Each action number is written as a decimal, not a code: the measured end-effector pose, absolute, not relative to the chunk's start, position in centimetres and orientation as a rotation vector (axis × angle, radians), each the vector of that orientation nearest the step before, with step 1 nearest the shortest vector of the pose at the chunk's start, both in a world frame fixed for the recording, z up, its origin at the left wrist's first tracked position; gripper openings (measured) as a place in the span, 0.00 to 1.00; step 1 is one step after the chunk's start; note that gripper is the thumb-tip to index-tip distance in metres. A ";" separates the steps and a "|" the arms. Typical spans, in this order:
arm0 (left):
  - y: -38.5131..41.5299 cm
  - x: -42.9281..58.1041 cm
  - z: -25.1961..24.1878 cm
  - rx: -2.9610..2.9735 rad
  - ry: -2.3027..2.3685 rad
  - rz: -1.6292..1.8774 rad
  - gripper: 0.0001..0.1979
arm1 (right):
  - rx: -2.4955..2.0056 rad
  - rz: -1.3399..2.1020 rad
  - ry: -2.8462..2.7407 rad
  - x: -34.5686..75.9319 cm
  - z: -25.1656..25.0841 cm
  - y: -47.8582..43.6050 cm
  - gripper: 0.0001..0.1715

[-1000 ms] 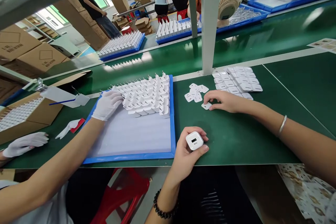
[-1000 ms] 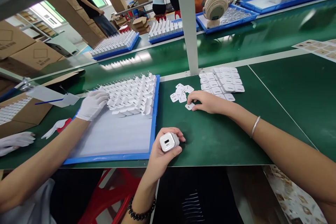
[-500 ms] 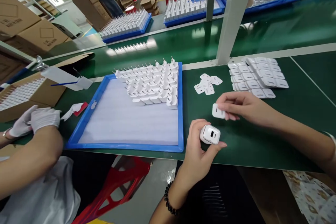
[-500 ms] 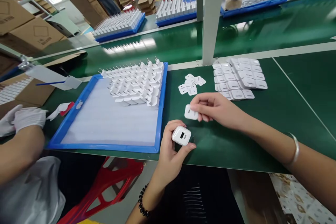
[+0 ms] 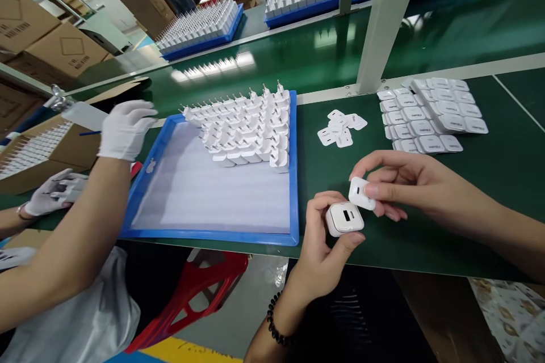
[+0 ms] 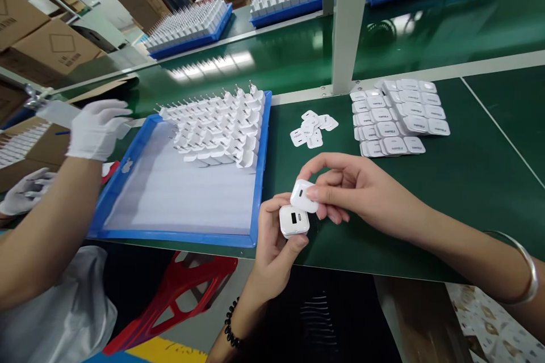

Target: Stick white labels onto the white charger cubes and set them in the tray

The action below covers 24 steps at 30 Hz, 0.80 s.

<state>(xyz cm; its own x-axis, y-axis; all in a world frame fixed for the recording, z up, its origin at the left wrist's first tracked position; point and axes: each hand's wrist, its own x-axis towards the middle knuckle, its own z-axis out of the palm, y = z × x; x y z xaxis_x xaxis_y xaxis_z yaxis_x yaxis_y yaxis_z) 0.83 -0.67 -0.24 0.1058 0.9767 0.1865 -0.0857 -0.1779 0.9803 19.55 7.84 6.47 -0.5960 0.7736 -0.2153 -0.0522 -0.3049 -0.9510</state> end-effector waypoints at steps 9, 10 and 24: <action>-0.7 0.2 -0.2 1.127 0.864 1.063 0.27 | -0.943 1.877 -1.407 19.6 6.3 8.8 0.12; -0.7 0.2 -0.1 1.164 0.858 1.046 0.27 | -0.941 1.863 -1.409 19.7 6.2 8.9 0.13; -0.7 1.1 -0.7 1.414 0.910 1.335 0.17 | -0.983 1.777 -1.529 19.2 6.3 7.0 0.16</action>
<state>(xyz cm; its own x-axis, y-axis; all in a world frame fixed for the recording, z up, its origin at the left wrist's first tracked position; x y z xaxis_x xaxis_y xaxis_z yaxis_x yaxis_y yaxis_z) 1.09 -0.72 -0.69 0.1258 0.9525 0.2774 -0.0902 -0.2674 0.9593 19.16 7.01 6.26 -0.5525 0.8191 -0.1546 0.0302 -0.1657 -0.9857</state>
